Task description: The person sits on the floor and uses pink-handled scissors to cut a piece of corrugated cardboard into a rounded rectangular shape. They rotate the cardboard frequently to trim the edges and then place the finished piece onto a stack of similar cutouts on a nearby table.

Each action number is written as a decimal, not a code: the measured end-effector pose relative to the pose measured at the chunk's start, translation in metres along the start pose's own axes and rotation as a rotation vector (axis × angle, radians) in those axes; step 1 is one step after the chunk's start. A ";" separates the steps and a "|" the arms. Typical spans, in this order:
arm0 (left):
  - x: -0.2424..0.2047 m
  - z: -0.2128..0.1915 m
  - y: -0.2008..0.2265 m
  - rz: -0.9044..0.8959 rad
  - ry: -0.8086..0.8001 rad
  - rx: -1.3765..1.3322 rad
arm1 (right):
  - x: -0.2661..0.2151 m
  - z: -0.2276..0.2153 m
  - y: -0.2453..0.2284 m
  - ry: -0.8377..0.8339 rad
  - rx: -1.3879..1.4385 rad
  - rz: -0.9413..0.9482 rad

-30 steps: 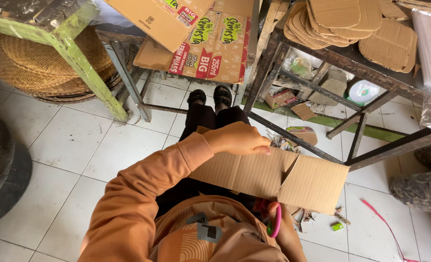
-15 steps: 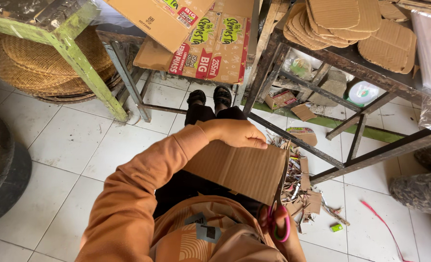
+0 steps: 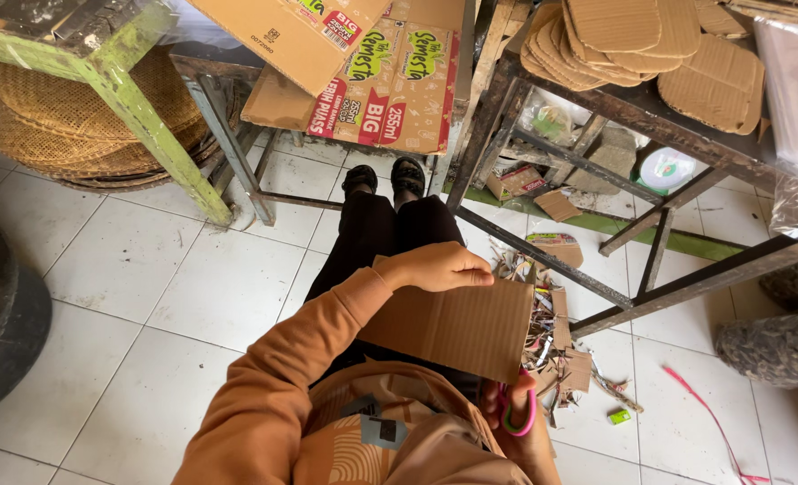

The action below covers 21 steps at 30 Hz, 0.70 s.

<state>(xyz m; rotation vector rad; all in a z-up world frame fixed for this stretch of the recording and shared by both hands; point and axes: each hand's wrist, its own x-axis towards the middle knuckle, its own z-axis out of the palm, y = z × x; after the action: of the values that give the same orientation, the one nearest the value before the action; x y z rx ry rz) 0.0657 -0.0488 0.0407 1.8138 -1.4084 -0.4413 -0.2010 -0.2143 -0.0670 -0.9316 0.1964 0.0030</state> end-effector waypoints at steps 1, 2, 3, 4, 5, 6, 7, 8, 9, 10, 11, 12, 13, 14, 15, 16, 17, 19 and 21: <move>-0.001 0.004 -0.008 0.028 0.019 -0.037 | 0.000 0.005 0.001 -0.001 0.022 0.009; -0.003 0.009 -0.016 0.056 0.038 -0.073 | 0.003 0.009 0.002 -0.002 0.043 0.018; -0.004 0.014 -0.023 0.038 0.046 -0.163 | 0.006 0.013 0.002 0.000 0.067 0.025; -0.007 0.019 -0.028 0.019 0.053 -0.252 | 0.008 0.016 0.001 -0.087 0.057 -0.051; -0.010 0.024 -0.031 -0.002 0.061 -0.344 | 0.011 0.018 0.000 -0.173 0.046 -0.124; -0.012 0.026 -0.034 -0.058 0.203 -0.445 | 0.015 0.020 -0.002 -0.259 0.034 -0.196; -0.015 0.029 -0.035 -0.118 0.346 -0.547 | 0.020 0.020 -0.005 -0.179 0.050 -0.201; -0.018 0.031 -0.034 -0.180 0.491 -0.646 | 0.024 0.017 -0.010 -0.098 0.065 -0.206; -0.022 0.031 -0.032 -0.246 0.634 -0.742 | 0.024 0.017 -0.012 -0.016 0.081 -0.212; -0.026 0.031 -0.029 -0.313 0.778 -0.835 | 0.025 0.018 -0.010 -0.035 0.074 -0.222; -0.029 0.032 -0.025 -0.383 0.927 -0.925 | 0.029 0.021 -0.009 -0.055 0.064 -0.230; -0.033 0.032 -0.020 -0.383 0.949 -0.931 | 0.029 0.023 -0.009 -0.076 0.054 -0.237; -0.039 0.034 -0.015 -0.385 0.970 -0.935 | 0.024 0.027 -0.005 0.023 -0.080 -0.174; -0.044 0.036 -0.011 -0.388 0.992 -0.940 | 0.021 0.034 0.001 0.120 -0.214 -0.108; -0.049 0.040 -0.007 -0.387 1.012 -0.990 | 0.017 0.040 0.006 0.218 -0.346 -0.041; -0.055 0.045 -0.003 -0.387 1.033 -1.041 | 0.014 0.045 0.010 0.170 -0.369 -0.053; -0.059 0.047 -0.001 -0.382 1.055 -1.088 | 0.015 0.051 0.012 0.118 -0.391 -0.070; -0.069 0.047 -0.001 -0.274 1.150 -1.150 | 0.014 0.056 0.010 0.051 -0.405 -0.068; -0.085 0.042 -0.001 -0.178 1.226 -1.199 | 0.013 0.059 0.007 0.018 -0.388 -0.034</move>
<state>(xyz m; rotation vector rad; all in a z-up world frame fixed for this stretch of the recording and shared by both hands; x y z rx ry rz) 0.0103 0.0143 -0.0024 0.8138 -0.0045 -0.1051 -0.1787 -0.1644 -0.0406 -1.3223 0.2003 0.0018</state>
